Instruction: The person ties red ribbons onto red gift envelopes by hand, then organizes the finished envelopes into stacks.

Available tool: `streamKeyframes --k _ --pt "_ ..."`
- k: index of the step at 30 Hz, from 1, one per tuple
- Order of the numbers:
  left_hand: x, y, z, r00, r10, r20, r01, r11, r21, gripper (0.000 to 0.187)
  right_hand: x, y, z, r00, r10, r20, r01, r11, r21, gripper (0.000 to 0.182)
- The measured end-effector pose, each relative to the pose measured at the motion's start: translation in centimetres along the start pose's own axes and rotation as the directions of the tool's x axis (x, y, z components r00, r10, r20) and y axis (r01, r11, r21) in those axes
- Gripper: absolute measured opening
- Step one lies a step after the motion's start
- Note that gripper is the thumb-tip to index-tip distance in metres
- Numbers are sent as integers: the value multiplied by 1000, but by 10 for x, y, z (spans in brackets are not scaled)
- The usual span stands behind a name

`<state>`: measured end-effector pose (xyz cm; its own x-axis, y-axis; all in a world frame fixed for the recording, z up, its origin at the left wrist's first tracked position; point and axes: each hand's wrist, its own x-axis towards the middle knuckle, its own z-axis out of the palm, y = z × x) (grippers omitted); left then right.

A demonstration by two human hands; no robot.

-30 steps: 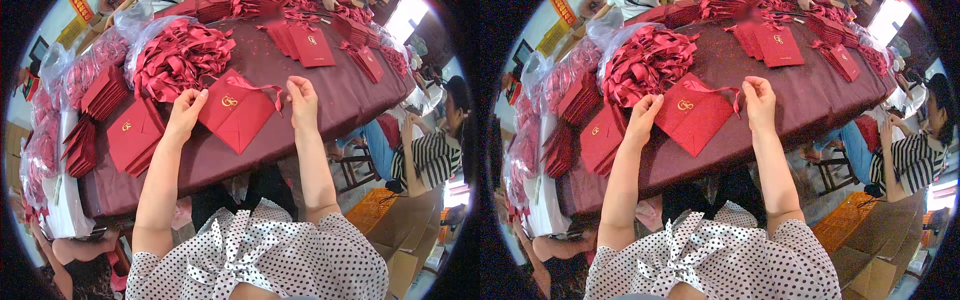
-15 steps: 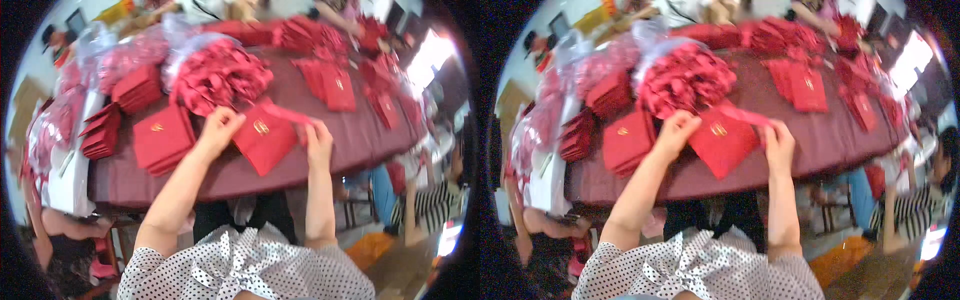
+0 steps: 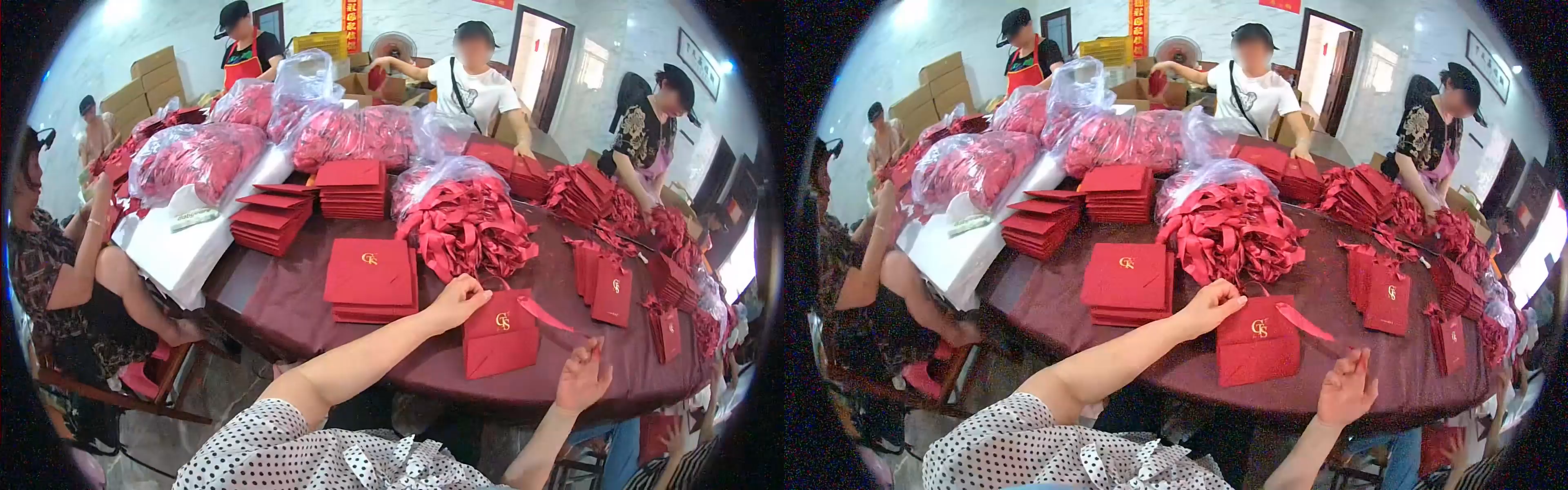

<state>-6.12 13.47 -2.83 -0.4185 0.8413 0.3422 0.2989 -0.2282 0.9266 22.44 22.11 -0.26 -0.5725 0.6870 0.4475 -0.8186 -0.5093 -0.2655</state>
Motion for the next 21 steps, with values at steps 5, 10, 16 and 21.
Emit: streamKeyframes --k 5,10,16,21 --pt "-3 15 -2 1000 0 21 0 1000 -6 22 -2 -7 -15 953 -238 -188 146 903 -404 34" --pt "-3 16 -6 998 9 65 -6 999 -43 20 -2 -10 -20 969 -237 -68 139 753 -644 29" --pt "-4 16 -4 997 16 78 -10 997 -71 21 9 5 8 811 -582 -62 184 353 -917 21" --pt "-3 20 -9 994 -13 106 13 1000 3 24 44 11 42 982 -175 69 164 622 -765 15"
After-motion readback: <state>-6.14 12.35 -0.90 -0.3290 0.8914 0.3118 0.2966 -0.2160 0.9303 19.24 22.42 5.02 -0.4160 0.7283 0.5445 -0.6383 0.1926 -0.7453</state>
